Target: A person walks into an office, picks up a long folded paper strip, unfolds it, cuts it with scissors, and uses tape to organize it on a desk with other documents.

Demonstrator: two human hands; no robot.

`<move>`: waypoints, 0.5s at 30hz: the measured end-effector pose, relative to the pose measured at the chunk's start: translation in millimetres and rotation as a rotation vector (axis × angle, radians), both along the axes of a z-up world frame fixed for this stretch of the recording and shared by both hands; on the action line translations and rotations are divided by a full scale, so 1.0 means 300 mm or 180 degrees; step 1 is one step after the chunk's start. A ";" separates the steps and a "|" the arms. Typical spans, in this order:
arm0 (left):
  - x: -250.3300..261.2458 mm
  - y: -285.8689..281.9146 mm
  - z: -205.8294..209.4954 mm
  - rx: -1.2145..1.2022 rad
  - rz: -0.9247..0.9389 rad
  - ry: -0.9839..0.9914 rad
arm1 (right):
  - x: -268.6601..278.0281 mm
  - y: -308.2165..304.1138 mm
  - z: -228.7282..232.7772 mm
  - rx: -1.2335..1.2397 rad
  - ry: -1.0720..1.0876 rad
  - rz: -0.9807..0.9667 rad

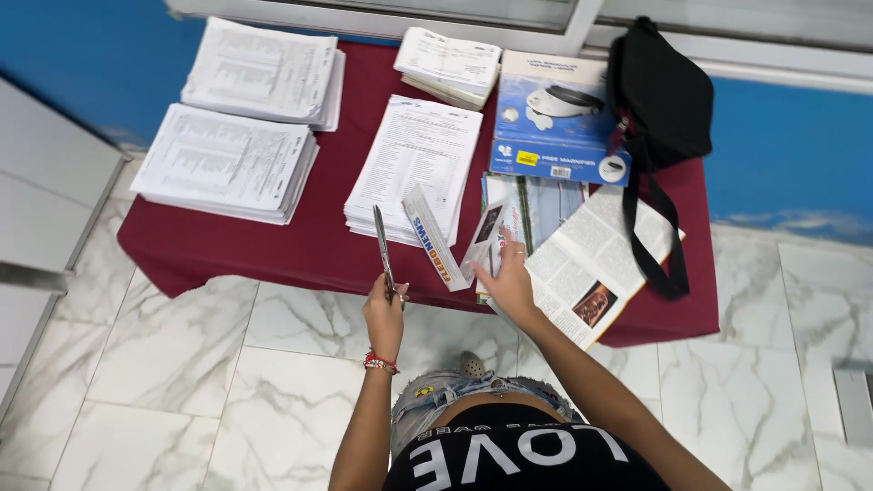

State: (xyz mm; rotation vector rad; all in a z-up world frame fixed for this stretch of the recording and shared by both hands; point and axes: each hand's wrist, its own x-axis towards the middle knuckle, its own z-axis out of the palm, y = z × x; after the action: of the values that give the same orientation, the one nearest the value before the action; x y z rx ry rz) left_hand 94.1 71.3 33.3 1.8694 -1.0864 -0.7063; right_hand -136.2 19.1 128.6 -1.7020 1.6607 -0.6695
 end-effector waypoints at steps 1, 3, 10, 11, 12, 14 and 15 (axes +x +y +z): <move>0.009 0.003 0.012 -0.0016 0.0061 0.0002 | 0.011 -0.016 -0.049 -0.0016 0.0002 0.0061; 0.027 0.014 0.030 0.0004 0.0163 0.0242 | 0.036 -0.048 -0.151 -0.1151 0.1124 0.1069; 0.302 -0.130 -0.099 0.0217 0.0386 -0.1060 | 0.074 -0.098 -0.478 -0.2878 0.1495 0.1484; 0.341 -0.162 -0.114 0.0354 0.0313 -0.1240 | 0.053 -0.097 -0.513 -0.2948 0.1231 0.1477; 0.385 -0.206 -0.125 0.0476 0.0232 -0.1422 | 0.035 -0.105 -0.544 -0.3027 0.0971 0.1454; 0.439 -0.284 -0.150 0.0441 0.0160 -0.1594 | 0.004 -0.110 -0.373 -0.3485 0.0905 0.1221; 0.466 -0.325 -0.164 0.0411 0.0071 -0.1759 | -0.012 -0.114 -0.287 -0.3923 0.0846 0.0967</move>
State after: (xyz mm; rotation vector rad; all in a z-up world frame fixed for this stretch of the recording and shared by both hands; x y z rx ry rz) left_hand 234.0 -26.2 -15.9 2.2553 -1.3798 -0.2469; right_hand -139.8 -15.1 42.4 -2.8936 1.0742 -1.5399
